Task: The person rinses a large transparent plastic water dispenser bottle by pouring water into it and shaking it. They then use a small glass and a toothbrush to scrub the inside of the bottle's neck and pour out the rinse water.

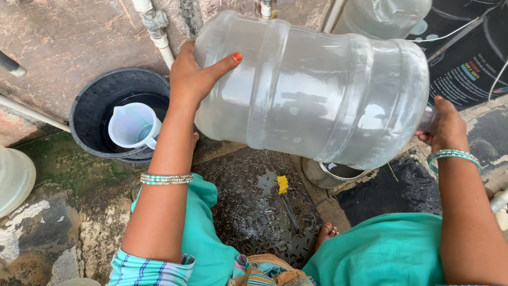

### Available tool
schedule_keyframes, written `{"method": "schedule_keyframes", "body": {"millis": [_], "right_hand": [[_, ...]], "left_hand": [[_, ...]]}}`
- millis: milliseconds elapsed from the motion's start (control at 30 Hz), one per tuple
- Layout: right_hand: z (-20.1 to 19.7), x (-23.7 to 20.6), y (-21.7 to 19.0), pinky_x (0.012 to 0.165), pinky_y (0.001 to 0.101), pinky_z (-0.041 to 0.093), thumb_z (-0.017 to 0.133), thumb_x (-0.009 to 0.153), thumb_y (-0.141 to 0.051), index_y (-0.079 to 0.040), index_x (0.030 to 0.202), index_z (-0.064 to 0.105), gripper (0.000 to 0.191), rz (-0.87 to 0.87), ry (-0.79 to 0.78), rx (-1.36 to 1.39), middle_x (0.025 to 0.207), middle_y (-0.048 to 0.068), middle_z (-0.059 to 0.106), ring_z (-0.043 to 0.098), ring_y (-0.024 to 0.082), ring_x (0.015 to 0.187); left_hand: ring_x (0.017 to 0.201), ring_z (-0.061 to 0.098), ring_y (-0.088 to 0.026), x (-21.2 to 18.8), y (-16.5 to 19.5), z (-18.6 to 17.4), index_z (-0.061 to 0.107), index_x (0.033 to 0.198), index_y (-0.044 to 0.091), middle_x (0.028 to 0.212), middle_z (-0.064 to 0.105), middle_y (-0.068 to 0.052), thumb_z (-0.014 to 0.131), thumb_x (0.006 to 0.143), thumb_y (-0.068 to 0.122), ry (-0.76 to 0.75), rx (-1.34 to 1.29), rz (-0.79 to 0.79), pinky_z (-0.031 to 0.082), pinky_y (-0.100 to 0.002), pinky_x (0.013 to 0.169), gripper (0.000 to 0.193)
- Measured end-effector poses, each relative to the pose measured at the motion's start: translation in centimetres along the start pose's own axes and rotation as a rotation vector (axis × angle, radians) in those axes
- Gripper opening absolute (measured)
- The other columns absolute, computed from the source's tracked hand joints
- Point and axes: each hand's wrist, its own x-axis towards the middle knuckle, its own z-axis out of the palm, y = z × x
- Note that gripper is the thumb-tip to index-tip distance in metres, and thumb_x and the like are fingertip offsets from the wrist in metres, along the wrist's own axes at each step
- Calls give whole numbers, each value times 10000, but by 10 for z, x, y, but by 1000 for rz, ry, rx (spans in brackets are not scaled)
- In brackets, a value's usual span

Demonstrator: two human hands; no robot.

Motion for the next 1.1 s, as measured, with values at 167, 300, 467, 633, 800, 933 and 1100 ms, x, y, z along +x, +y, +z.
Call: {"method": "schedule_keyframes", "body": {"millis": [167,300,467,633,800,933,1100], "right_hand": [[20,30,-9,493,256,479,537,1059,-457,-7,1271,520,498,63,-49,-73,929,132,653,588,159,592],[57,52,-10,505,256,482,521,1082,-476,39,1273,508,550,104,-81,-118,904,149,632,580,157,591],[84,66,-3,483,254,472,486,1054,-513,-4,1302,519,567,147,-121,-156,855,127,624,574,152,561],[53,41,2,447,252,450,410,1044,-488,-64,1350,458,525,252,-194,-301,795,172,635,499,144,493],[40,26,-6,397,250,412,340,1066,-455,37,1291,527,572,341,-244,-448,725,154,621,462,149,440],[29,35,-16,373,257,378,327,1080,-451,71,1226,543,584,302,-237,-339,724,140,621,442,136,445],[-17,31,-45,608,273,531,411,1127,-373,47,1404,467,507,-261,-280,201,1231,174,641,660,171,869]], "left_hand": [[877,773,-302,50,-5,8,635,1117,-63,1005,730,-233,881,602,644,-66,53,-106,609,-387,777,908],[896,766,-316,80,-34,4,635,1120,-58,1016,731,-245,884,590,634,-70,64,-182,598,-396,803,906],[951,753,-332,94,-59,2,652,1134,-58,1046,733,-255,895,594,618,-74,108,-208,579,-402,852,899],[973,742,-334,57,-44,21,607,1223,-64,1083,712,-265,921,564,595,-53,113,-230,576,-409,848,983],[1011,734,-347,63,-18,15,637,1220,-75,1121,708,-277,912,567,591,-102,194,-327,570,-421,887,972],[1044,715,-342,76,19,19,614,1281,-53,1147,704,-262,929,577,598,-43,218,-228,544,-420,922,1009],[1339,670,-303,60,77,5,484,1527,-27,1453,651,-216,1027,731,319,92,-170,428,539,-403,1171,1024]]}}
